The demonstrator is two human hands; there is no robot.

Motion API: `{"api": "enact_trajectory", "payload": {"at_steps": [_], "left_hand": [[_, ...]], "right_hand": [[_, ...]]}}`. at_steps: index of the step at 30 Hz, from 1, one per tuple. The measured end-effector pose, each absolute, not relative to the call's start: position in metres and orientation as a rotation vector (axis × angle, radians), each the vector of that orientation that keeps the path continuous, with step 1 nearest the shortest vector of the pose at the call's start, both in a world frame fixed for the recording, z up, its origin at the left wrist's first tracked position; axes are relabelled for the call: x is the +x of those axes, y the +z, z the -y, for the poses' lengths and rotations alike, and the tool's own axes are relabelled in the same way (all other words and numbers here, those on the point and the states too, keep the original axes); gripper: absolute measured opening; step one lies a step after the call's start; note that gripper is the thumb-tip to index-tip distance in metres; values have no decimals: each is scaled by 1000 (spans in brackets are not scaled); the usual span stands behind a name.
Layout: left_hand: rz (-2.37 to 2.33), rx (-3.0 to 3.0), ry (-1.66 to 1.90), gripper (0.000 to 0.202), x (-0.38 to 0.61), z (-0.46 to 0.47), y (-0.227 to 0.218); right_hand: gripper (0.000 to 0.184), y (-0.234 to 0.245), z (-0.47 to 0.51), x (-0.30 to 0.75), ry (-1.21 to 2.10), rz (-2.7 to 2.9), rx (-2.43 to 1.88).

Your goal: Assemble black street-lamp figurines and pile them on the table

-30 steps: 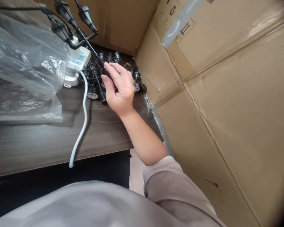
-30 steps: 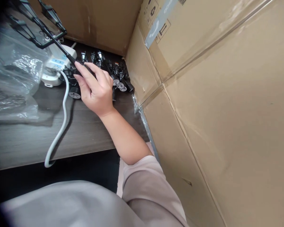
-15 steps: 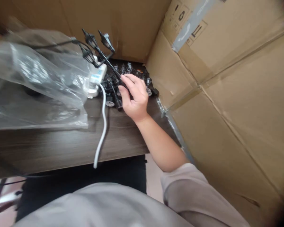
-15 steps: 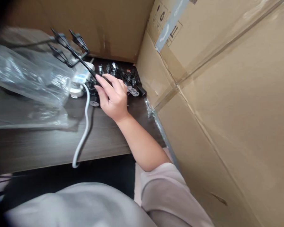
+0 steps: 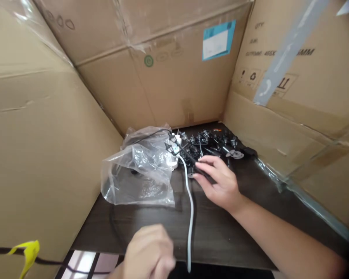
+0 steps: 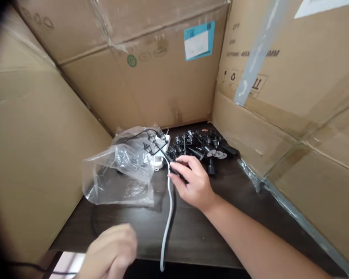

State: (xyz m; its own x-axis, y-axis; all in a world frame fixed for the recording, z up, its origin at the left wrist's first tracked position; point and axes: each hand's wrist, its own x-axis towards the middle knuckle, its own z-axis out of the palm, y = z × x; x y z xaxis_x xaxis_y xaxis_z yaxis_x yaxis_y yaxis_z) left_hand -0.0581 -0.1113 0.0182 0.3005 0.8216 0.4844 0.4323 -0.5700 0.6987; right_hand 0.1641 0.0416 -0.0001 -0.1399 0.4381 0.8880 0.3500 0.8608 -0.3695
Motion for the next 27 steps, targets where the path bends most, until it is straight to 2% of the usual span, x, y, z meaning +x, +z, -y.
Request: {"api": "enact_trajectory", "payload": {"at_steps": [4, 8, 14, 18, 20, 23, 24, 27], "left_hand": [[-1231, 1636, 1056, 26, -29, 45, 22], [-993, 1038, 1134, 38, -9, 7, 22], [-882, 879, 1318, 22, -1, -8, 11], [-955, 1044, 1362, 18, -6, -3, 5], [-987, 1175, 1326, 20, -10, 0, 5], [-983, 1324, 1227, 22, -15, 5, 6], [-966, 1367, 1199, 21, -15, 6, 7], [-868, 1454, 1126, 20, -15, 8, 8]], "right_hand": [[41, -3, -31, 163, 92, 1880, -485], [38, -7, -25, 161, 113, 1992, -429], [46, -8, -22, 156, 189, 2096, -403], [57, -7, -21, 155, 304, 2109, -382], [52, -8, -23, 156, 434, 2033, -418], [19, -8, -25, 157, 682, 1843, -601], [14, -8, -26, 157, 784, 1789, -654], [23, -7, -26, 157, 1091, 1687, -740]]}}
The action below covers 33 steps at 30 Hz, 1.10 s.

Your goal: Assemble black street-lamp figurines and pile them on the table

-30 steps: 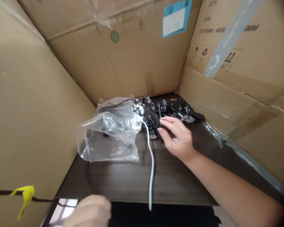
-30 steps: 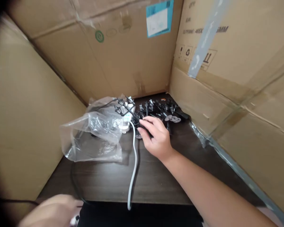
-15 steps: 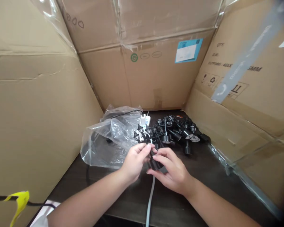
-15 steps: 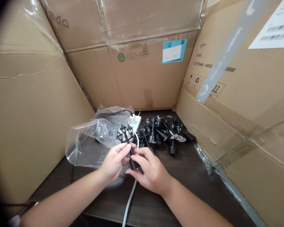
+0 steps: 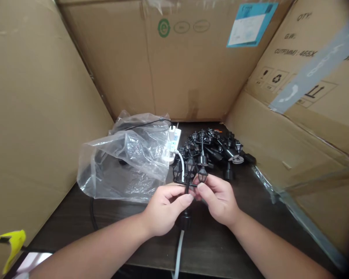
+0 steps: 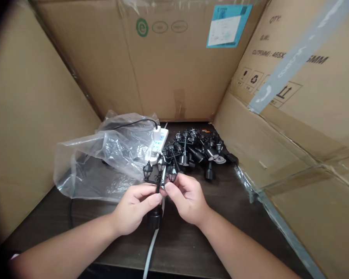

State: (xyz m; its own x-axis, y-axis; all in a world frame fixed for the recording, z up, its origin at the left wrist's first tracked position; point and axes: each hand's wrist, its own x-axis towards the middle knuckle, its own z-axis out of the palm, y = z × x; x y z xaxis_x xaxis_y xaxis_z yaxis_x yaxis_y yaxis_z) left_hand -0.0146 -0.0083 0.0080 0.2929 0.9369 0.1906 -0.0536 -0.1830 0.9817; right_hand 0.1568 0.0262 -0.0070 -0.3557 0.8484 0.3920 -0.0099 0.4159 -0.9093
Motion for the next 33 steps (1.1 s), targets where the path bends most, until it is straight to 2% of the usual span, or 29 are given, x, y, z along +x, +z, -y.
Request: {"api": "enact_trajectory", "payload": {"at_steps": [4, 7, 9, 13, 16, 19, 24, 31, 33], "left_hand": [[-798, 1431, 1066, 25, -13, 9, 7], [-856, 1372, 1077, 31, -12, 10, 4], [-896, 1320, 1081, 35, -12, 10, 2], [-901, 1208, 1035, 42, -10, 11, -2], [-858, 1119, 1079, 31, -8, 12, -4], [-798, 1037, 1163, 22, -6, 14, -6], [-725, 1001, 1200, 21, -5, 16, -7], [-700, 1070, 1253, 20, -4, 18, -8], [-698, 1082, 1271, 20, -4, 18, -7]], "right_hand": [[35, -8, -23, 154, 1340, 1566, -768], [32, -6, -21, 153, 1379, 1541, -738], [26, -3, -20, 152, 1250, 1605, -751], [15, 5, -22, 153, 744, 1845, -687], [15, 6, -24, 154, 522, 1937, -606], [15, 5, -24, 154, 510, 1942, -594], [16, 6, -21, 153, 773, 1839, -658], [29, -4, -21, 153, 1606, 1428, -688], [31, -5, -21, 152, 1708, 1352, -656]]}}
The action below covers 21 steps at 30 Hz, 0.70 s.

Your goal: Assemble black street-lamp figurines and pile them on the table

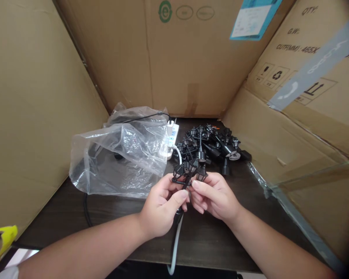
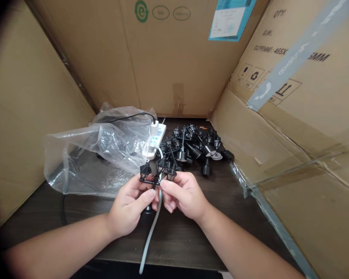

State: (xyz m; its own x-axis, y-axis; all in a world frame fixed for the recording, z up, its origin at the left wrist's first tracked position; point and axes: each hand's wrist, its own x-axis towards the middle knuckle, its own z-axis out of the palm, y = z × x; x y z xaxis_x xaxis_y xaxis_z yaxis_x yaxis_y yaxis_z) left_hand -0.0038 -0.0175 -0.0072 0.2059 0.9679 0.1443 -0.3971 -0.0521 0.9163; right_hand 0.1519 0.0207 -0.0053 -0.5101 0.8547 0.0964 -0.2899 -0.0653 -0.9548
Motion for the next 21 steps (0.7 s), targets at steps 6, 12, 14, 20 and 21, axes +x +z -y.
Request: {"api": "enact_trajectory", "payload": {"at_steps": [6, 12, 14, 20, 21], "left_hand": [[-749, 1045, 1308, 18, -5, 14, -3], [-805, 1040, 1291, 21, -6, 12, -3], [-815, 1007, 1266, 22, -6, 11, -4], [-811, 937, 1257, 24, -3, 11, -7], [-814, 957, 1269, 24, -2, 12, -7]], "right_hand": [[26, 6, -17, 150, 1374, 1537, -712], [20, 11, -16, 148, 1074, 1701, -700], [18, 10, -17, 150, 848, 1827, -664], [16, 9, -19, 156, 492, 2010, -591], [16, 10, -18, 155, 555, 1976, -605]]}}
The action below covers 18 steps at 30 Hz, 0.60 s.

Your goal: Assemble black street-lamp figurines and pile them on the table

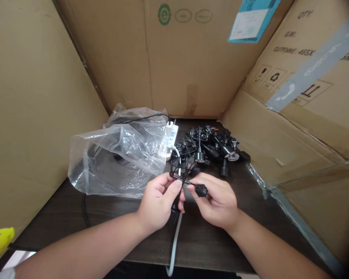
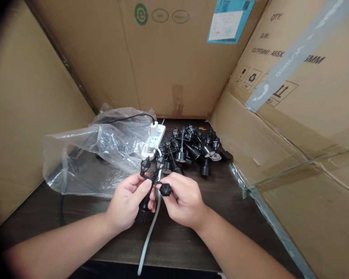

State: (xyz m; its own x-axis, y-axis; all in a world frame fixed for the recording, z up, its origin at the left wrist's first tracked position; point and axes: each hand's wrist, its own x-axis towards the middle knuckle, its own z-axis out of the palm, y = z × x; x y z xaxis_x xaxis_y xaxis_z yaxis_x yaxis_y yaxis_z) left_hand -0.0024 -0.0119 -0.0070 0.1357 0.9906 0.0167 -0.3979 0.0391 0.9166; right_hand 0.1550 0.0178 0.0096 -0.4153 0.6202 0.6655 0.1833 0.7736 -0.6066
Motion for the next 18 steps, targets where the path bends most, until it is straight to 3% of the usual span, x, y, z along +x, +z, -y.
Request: {"api": "enact_trajectory", "payload": {"at_steps": [6, 18], "left_hand": [[-860, 1050, 1305, 23, -2, 14, -9], [-758, 1015, 1266, 30, -1, 13, -7]], "right_hand": [[26, 9, -11, 146, 1158, 1670, -725], [19, -2, -9, 142, 1183, 1677, -587]]}}
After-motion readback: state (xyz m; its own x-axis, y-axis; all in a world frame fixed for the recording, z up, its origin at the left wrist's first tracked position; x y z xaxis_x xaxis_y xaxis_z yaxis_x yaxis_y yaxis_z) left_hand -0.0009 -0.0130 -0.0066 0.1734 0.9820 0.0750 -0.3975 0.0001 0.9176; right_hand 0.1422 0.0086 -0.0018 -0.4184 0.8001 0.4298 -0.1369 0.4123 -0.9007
